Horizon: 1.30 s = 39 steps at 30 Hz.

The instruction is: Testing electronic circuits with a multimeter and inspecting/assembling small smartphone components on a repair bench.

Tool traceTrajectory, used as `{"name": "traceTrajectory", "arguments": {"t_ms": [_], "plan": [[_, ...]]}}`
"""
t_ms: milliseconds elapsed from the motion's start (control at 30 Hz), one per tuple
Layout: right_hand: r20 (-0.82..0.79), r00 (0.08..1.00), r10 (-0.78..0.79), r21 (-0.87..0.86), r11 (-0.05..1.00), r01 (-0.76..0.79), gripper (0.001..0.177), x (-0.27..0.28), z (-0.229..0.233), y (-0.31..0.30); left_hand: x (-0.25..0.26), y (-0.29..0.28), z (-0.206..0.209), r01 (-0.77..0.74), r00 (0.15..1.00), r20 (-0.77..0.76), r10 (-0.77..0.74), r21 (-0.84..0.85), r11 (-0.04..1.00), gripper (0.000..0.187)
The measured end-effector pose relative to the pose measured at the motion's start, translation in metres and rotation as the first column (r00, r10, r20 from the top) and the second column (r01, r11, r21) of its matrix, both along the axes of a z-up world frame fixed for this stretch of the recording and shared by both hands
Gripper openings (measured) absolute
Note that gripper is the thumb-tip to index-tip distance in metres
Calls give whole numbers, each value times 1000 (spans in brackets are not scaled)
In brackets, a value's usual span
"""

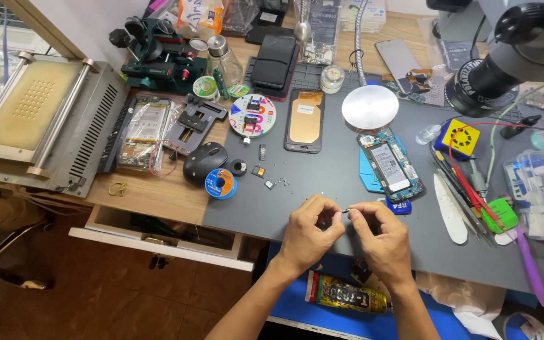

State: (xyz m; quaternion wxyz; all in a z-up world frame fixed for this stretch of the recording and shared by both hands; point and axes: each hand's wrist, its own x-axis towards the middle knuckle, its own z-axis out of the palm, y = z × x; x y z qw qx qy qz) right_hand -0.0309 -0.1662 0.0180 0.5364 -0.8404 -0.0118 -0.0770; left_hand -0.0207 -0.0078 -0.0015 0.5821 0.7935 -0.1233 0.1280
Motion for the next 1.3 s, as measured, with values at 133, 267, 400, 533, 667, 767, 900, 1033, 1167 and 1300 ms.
{"name": "traceTrajectory", "arguments": {"t_ms": [133,267,400,533,667,767,900,1033,1167,1300], "plan": [[18,999,40,-4,999,-39,8,0,0,-2,1,-2,-1,-32,999,-13,32,14,999,7],[33,999,42,-30,999,-41,10,1,-3,-4,2,-4,1,-53,999,-10,53,23,998,5],[47,998,51,-48,998,-48,8,2,-6,-6,1,-5,5,-59,998,-36,60,20,998,6],[50,995,85,-41,996,-83,8,3,-5,-8,0,-6,3,-71,995,-67,73,35,997,5],[36,996,81,-18,997,-80,8,3,-4,-8,-1,-6,2,-83,995,-52,85,45,996,7],[11,996,87,2,996,-87,8,3,-3,-7,0,-6,2,-88,994,-60,91,36,995,7],[21,996,91,13,996,-91,6,2,-9,-9,-1,-7,-1,-101,994,-41,103,51,994,8],[4,998,66,9,998,-66,6,2,-15,-9,-1,-7,-3,-98,995,-24,99,43,994,8],[11,997,75,4,997,-75,5,2,-17,-8,-2,-6,0,-112,993,-17,113,46,993,9],[-9,997,71,-16,997,-71,6,2,-16,-9,-3,-7,0,-111,994,-14,112,44,993,9]]}}
